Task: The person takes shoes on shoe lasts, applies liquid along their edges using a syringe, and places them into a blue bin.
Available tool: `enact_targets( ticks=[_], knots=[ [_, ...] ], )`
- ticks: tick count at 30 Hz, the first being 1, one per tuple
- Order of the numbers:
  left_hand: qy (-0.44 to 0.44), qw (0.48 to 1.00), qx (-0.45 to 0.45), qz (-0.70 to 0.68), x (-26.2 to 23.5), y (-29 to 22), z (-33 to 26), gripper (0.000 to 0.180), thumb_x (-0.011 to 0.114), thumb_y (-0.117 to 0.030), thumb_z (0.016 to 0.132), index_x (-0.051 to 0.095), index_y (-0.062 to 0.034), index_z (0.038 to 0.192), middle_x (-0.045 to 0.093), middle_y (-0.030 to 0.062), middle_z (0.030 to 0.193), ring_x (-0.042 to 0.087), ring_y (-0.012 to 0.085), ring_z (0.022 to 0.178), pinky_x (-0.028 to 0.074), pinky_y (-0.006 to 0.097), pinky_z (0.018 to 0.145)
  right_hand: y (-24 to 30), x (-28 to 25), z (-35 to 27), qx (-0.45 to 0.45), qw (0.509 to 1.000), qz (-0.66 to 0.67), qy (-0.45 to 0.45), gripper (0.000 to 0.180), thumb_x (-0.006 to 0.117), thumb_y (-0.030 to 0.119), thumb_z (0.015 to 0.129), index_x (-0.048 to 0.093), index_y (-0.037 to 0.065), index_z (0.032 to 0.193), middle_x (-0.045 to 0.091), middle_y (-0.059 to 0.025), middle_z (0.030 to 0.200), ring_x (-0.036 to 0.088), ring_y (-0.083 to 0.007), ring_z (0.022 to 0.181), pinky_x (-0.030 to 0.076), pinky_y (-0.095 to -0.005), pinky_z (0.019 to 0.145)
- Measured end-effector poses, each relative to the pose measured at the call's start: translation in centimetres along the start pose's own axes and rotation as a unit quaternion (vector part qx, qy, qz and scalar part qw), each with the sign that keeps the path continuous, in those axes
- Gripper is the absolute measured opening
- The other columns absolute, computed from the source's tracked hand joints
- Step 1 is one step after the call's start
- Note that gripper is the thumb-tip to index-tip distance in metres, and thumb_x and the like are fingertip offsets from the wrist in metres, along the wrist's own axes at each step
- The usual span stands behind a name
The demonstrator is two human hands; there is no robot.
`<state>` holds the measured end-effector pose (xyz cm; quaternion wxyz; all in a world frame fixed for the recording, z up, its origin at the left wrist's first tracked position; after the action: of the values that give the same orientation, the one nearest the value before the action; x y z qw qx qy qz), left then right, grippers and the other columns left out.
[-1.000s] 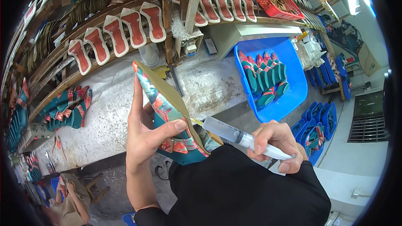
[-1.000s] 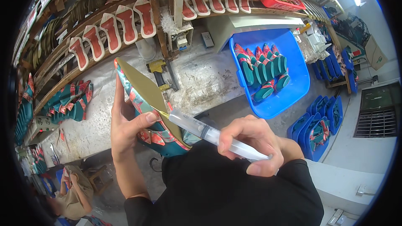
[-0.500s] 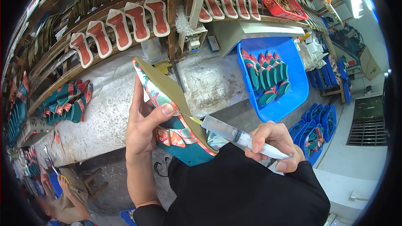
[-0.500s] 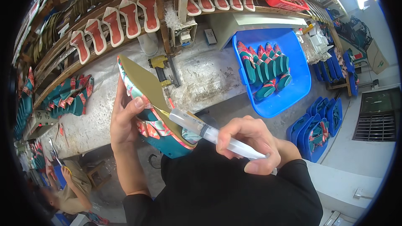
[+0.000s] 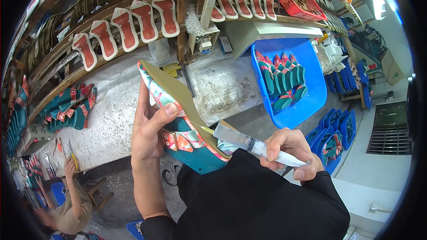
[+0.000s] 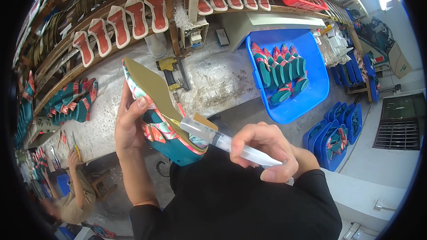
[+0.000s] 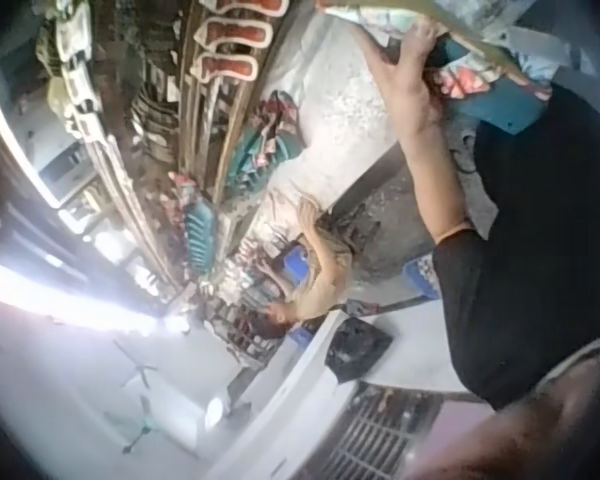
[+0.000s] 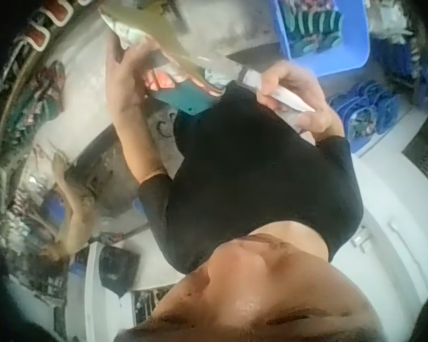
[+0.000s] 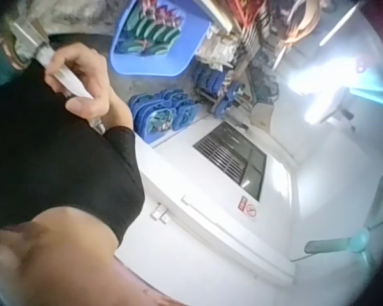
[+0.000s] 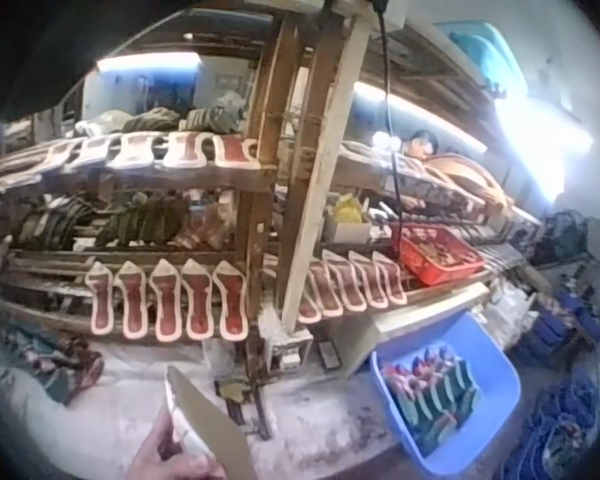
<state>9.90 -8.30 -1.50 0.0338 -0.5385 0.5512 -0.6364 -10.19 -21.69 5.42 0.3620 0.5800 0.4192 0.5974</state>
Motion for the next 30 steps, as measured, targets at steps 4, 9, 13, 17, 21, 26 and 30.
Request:
enact_targets(
  ticks=[4,9,13,17,21,26,30],
  knots=[
    [-0.002,1.0,-0.006,0.011,-0.4,0.0,0.4,0.098,0.076,-0.008,0.079,0.017,-0.0034,0.158,0.064,0.0155,0.116,0.068,0.0235,0.101,0.054,0.037,0.091,0.1,-0.3,-0.3,0.026,0.999,0.023,-0.015,0.06,0.073,0.029,0.066,0.058,-0.001,0.116,0.062,-0.0097,0.082,0.052,-0.0105,0.065,0.038,-0.0231,0.057],
    [-0.012,1.0,-0.013,0.019,-0.2,0.0,1.2,0.098,0.076,-0.008,0.079,0.019,-0.0024,0.157,0.063,0.0154,0.117,0.067,0.0225,0.1,0.053,0.035,0.092,0.5,-0.8,-0.7,0.035,0.999,0.019,-0.036,0.06,0.072,0.029,0.065,0.058,-0.001,0.115,0.061,-0.0094,0.082,0.052,-0.0105,0.065,0.037,-0.0233,0.057],
    [-0.018,0.999,-0.015,0.026,0.2,0.3,2.0,0.097,0.078,-0.01,0.077,0.023,-0.0011,0.156,0.062,0.0152,0.122,0.065,0.0228,0.106,0.051,0.035,0.096,1.1,-1.2,-1.1,0.031,0.998,0.03,-0.04,0.059,0.071,0.03,0.065,0.058,-0.001,0.114,0.061,-0.0096,0.08,0.052,-0.0106,0.064,0.036,-0.0238,0.054],
    [-0.02,0.998,-0.03,0.048,0.8,1.1,2.9,0.096,0.079,-0.014,0.076,0.026,-0.0005,0.155,0.06,0.0154,0.126,0.062,0.0249,0.112,0.048,0.036,0.1,1.7,-2.1,-2.4,0.046,0.997,0.027,-0.051,0.06,0.071,0.033,0.066,0.057,-0.001,0.113,0.06,-0.0097,0.079,0.053,-0.0108,0.064,0.035,-0.0243,0.052],
    [-0.027,0.997,-0.037,0.056,2.9,2.0,3.9,0.096,0.079,-0.014,0.076,0.026,-0.0004,0.156,0.059,0.0162,0.127,0.062,0.025,0.112,0.049,0.037,0.1,2.6,-3.7,-3.9,0.041,0.996,0.043,-0.073,0.06,0.071,0.034,0.066,0.058,-0.001,0.113,0.06,-0.01,0.079,0.053,-0.0114,0.064,0.034,-0.0249,0.051],
    [-0.008,0.996,-0.046,0.081,7.2,4.7,6.0,0.093,0.079,-0.016,0.077,0.029,-0.0001,0.153,0.059,0.0161,0.125,0.062,0.0252,0.111,0.05,0.038,0.098,3.9,-7.1,-6.9,-0.004,0.991,0.085,-0.104,0.06,0.071,0.032,0.066,0.058,-0.004,0.112,0.06,-0.0104,0.079,0.054,-0.0128,0.065,0.035,-0.0251,0.053],
    [0.01,0.989,-0.072,0.131,12.6,7.9,8.0,0.09,0.078,-0.016,0.078,0.03,-0.0001,0.152,0.058,0.0154,0.124,0.062,0.025,0.111,0.051,0.037,0.098,5.3,-11.6,-10.9,-0.037,0.983,0.12,-0.134,0.06,0.071,0.032,0.067,0.058,-0.005,0.113,0.06,-0.0096,0.08,0.053,-0.0126,0.067,0.035,-0.0247,0.055]
  ],
)
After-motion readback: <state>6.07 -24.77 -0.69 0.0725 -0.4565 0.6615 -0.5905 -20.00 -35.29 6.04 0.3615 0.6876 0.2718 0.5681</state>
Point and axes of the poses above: each hand's wrist, its own z-axis towards the middle knuckle, its own x-axis out of the palm, y = z × x, the point moved 9 cm from there along z, towards the middle knuckle
